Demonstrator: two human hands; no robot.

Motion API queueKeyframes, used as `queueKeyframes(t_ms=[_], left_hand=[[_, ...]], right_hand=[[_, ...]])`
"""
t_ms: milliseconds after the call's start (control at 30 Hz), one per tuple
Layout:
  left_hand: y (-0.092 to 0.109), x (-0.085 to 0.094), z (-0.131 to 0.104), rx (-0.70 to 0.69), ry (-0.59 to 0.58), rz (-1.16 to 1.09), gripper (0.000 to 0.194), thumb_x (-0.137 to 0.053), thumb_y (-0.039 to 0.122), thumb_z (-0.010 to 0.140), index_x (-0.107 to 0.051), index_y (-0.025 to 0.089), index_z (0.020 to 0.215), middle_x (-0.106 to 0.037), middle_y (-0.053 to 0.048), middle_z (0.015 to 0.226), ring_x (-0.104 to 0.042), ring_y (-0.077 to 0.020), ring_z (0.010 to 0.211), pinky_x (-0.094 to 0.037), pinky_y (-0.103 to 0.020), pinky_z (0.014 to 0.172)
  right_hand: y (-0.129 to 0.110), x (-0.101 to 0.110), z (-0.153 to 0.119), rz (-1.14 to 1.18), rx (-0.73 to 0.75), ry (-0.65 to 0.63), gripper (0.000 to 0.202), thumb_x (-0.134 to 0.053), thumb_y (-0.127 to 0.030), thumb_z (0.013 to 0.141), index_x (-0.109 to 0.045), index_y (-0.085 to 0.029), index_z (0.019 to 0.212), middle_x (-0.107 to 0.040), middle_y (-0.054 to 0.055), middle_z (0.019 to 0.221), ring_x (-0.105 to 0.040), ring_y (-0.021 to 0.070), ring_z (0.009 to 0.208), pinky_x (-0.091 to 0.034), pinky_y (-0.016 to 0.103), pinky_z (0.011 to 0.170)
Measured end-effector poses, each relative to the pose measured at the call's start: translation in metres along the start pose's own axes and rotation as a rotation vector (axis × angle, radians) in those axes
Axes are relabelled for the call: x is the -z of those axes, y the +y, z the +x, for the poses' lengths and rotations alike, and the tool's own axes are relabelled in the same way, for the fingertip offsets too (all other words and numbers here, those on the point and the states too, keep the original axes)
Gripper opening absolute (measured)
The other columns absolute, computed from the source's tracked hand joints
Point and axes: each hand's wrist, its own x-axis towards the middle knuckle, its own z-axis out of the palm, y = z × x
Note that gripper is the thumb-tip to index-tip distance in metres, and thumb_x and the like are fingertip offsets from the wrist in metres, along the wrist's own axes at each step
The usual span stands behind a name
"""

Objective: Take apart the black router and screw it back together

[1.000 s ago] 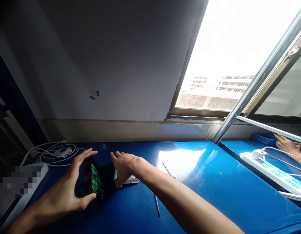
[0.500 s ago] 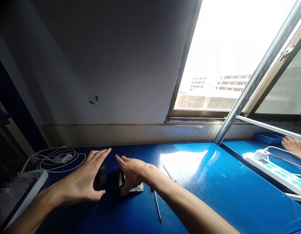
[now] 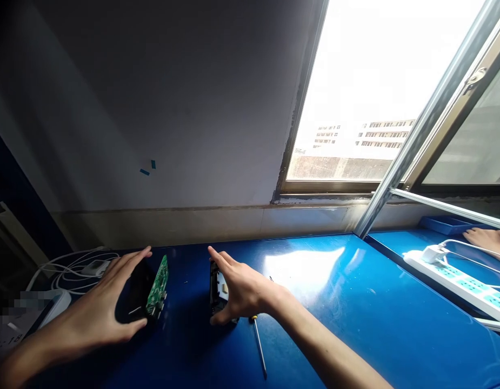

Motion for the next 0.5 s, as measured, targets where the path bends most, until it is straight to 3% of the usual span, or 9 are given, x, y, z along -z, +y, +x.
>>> queueKeyframes(t_ms=[100,267,500], left_hand=[[-0.004,-0.011,-0.029,0.090,0.100,-0.061,0.100,-0.073,0.042,0.078,-0.019,0.043,0.161,-0.025,-0.004,0.168,-0.036,-0.0440,0.150,-0.056,-0.053,0.107],[-0.008,-0.024,-0.067,0.116,0.180,-0.045,0.091,-0.071,0.035,0.073,-0.031,0.046,0.155,-0.032,-0.001,0.162,-0.048,-0.0400,0.142,-0.054,-0.054,0.109],[-0.038,-0.047,-0.117,0.101,0.106,0.001,0.086,-0.076,0.042,0.078,-0.032,0.046,0.152,-0.031,-0.001,0.167,-0.044,-0.0422,0.146,-0.057,-0.058,0.105]], right_hand=[[0.000,-0.002,-0.002,0.012,-0.001,-0.002,0.147,-0.092,-0.044,0.059,0.010,-0.027,0.165,-0.027,0.018,0.169,-0.039,0.0434,0.150,-0.043,0.055,0.116],[-0.004,-0.007,-0.004,0.039,0.039,0.009,0.146,-0.091,-0.044,0.061,0.010,-0.029,0.165,-0.025,0.018,0.170,-0.041,0.0426,0.149,-0.044,0.054,0.115],[-0.005,-0.014,-0.016,0.036,0.055,0.027,0.144,-0.090,-0.043,0.064,0.011,-0.030,0.165,-0.027,0.017,0.170,-0.038,0.0410,0.151,-0.041,0.056,0.117]])
